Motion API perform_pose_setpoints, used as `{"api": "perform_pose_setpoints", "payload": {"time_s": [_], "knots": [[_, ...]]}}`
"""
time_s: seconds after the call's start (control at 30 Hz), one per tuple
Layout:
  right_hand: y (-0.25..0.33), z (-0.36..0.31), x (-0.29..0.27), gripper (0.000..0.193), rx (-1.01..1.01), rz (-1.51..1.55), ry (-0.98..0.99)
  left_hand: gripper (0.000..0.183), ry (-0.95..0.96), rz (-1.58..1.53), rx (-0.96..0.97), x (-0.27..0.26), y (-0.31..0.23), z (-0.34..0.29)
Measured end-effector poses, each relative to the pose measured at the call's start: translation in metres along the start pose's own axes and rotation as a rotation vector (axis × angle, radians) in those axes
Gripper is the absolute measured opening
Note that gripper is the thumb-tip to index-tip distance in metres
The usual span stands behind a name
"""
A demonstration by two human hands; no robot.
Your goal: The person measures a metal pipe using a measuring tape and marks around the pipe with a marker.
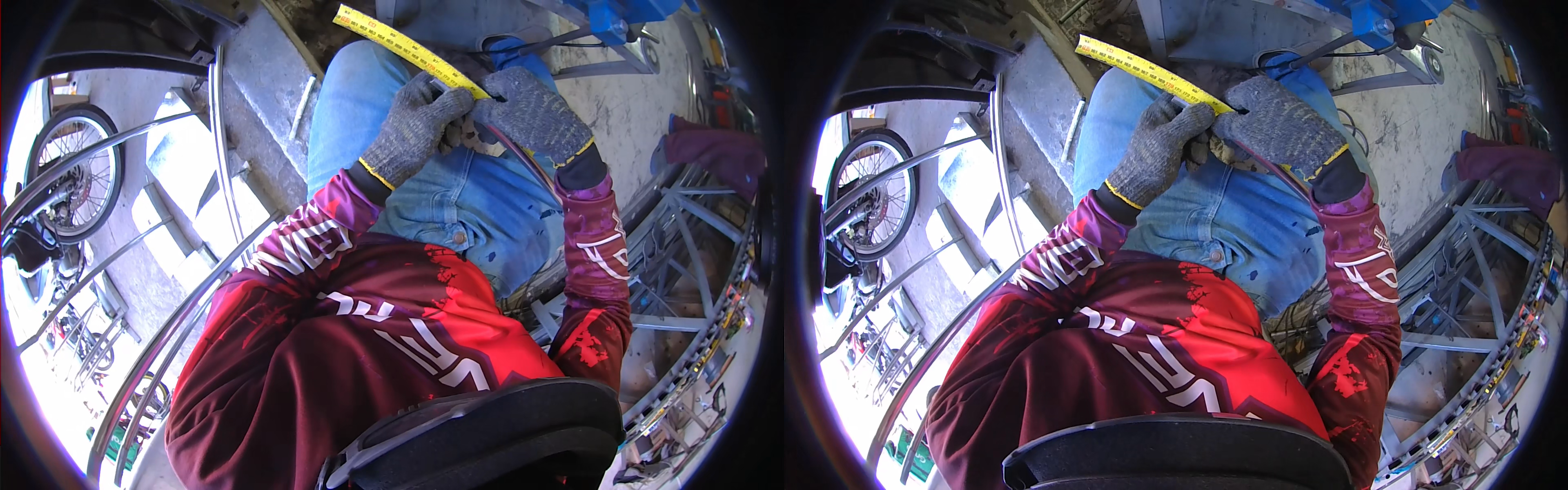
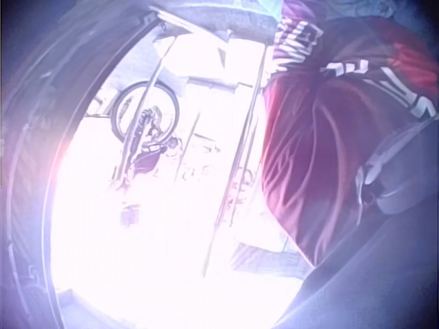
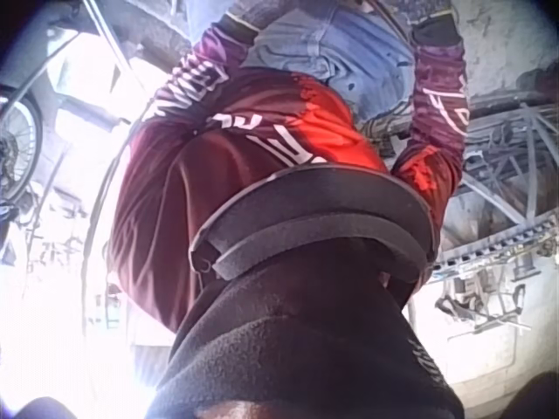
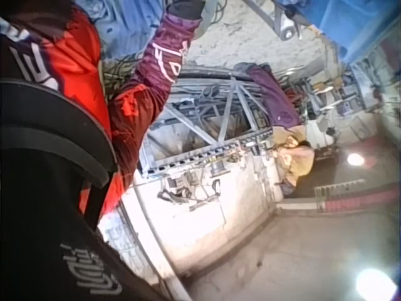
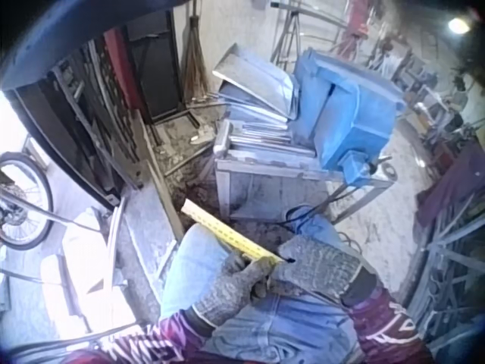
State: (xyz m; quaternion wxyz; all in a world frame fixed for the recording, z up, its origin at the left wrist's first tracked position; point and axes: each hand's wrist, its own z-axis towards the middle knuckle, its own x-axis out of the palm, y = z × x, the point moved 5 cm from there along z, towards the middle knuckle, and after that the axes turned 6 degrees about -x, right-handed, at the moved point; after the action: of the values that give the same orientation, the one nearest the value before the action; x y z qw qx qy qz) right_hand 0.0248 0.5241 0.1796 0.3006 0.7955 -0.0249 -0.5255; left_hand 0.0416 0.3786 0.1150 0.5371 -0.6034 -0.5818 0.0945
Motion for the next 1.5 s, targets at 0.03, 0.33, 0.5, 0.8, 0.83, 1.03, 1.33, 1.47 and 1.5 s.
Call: {"api": "perform_pose_setpoints", "payload": {"time_s": [0.03, 0.33, 0.5, 0.8, 0.83, 1.03, 1.33, 1.47, 1.5], "knots": [[-0.002, 0.0, 0.003, 0.023, -0.001, -0.002, 0.003, 0.019, -0.006, 0.006, 0.001, 0.0, -0.001, 0.0], [-0.03, 0.001, -0.007, 0.023, -0.157, 0.202, -0.019, 0.02, -0.133, 0.081, 0.086, 0.018, -0.022, 0.003], [-0.033, 0.003, -0.006, 0.028, -0.095, 0.392, 0.032, 0.019, -0.144, 0.067, 0.085, 0.013, -0.017, 0.007], [-0.051, -0.006, -0.003, 0.025, 0.017, 0.507, -0.104, 0.016, -0.134, -0.011, 0.077, 0.014, -0.009, 0.013], [-0.046, -0.008, -0.01, 0.023, -0.085, 0.315, -0.117, 0.016, -0.131, -0.008, 0.074, 0.012, -0.007, 0.015], [-0.044, -0.014, -0.018, 0.022, 0.105, 0.372, -0.121, 0.016, -0.096, -0.1, 0.036, 0.004, 0.003, 0.019], [-0.047, -0.02, -0.008, 0.025, 0.005, 0.316, -0.281, 0.016, -0.063, -0.124, 0.078, 0.0, 0.008, 0.024], [-0.047, -0.05, -0.026, 0.024, 0.226, 0.506, -0.456, 0.02, -0.091, 0.264, 0.02, -0.017, 0.016, 0.019], [-0.045, -0.069, -0.038, 0.024, 0.166, 0.575, -0.565, 0.027, -0.054, 0.551, 0.154, -0.023, 0.007, 0.01]]}}
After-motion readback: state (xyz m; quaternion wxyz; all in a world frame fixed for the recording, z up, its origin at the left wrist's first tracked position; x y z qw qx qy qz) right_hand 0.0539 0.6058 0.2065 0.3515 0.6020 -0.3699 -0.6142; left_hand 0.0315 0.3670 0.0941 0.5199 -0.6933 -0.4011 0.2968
